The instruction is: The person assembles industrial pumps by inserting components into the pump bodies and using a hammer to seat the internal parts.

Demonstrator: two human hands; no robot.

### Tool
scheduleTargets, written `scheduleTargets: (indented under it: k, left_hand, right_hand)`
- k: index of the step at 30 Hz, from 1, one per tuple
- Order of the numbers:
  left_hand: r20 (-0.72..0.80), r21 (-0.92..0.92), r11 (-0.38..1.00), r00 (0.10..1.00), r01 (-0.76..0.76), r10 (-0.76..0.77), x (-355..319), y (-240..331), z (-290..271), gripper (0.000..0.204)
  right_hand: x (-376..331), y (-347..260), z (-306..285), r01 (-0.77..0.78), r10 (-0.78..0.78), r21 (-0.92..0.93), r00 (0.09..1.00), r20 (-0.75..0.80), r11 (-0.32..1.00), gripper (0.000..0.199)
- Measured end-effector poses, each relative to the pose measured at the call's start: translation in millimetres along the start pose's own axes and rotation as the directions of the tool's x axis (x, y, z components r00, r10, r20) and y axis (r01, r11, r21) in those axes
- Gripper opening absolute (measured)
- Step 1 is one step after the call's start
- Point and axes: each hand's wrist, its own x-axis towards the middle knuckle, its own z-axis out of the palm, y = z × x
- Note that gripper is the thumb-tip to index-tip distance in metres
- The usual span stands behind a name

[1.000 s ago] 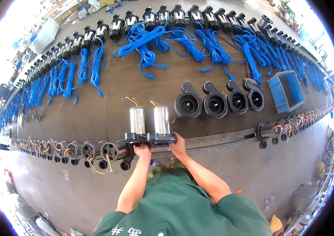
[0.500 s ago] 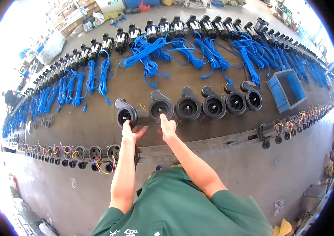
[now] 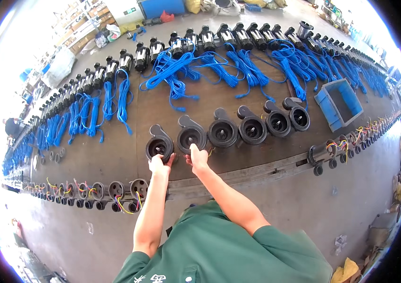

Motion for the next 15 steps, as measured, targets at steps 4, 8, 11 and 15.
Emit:
scheduleTargets:
  k: [4,8,11,15]
  left_hand:
    - [0.02,-0.002,0.999,0.999,0.035,-0.035,1.3,-10.7,-1.6,0.063]
    - [-0.031,-0.112,0.993,0.998,0.045,-0.048,-17.2,-12.7,4.3,0.061]
    - [0.072,-0.05,0.999,0.997,0.016,-0.012,-14.6,-14.7,-6.0,0.057]
    - [0.091,-0.027,1.0,0.996,-0.004,0.007,-12.5,-14.3,-8.1,0.059]
  right_hand:
    - [0.0,-8.1,0.6,-0.07,0.07,-0.023,0.998,0.006,0.997,0.024]
    - [0.2,-4.0,-4.6,-0.123,0.122,0.012,0.992,0.044,0.992,0.022]
    - [-4.9,-2.3,-9.3,-0.107,0.107,-0.012,0.989,0.106,0.994,0.029]
    - [-20.6,13.0,-13.0,-0.005,0.016,-0.112,0.996,0.093,0.994,0.052]
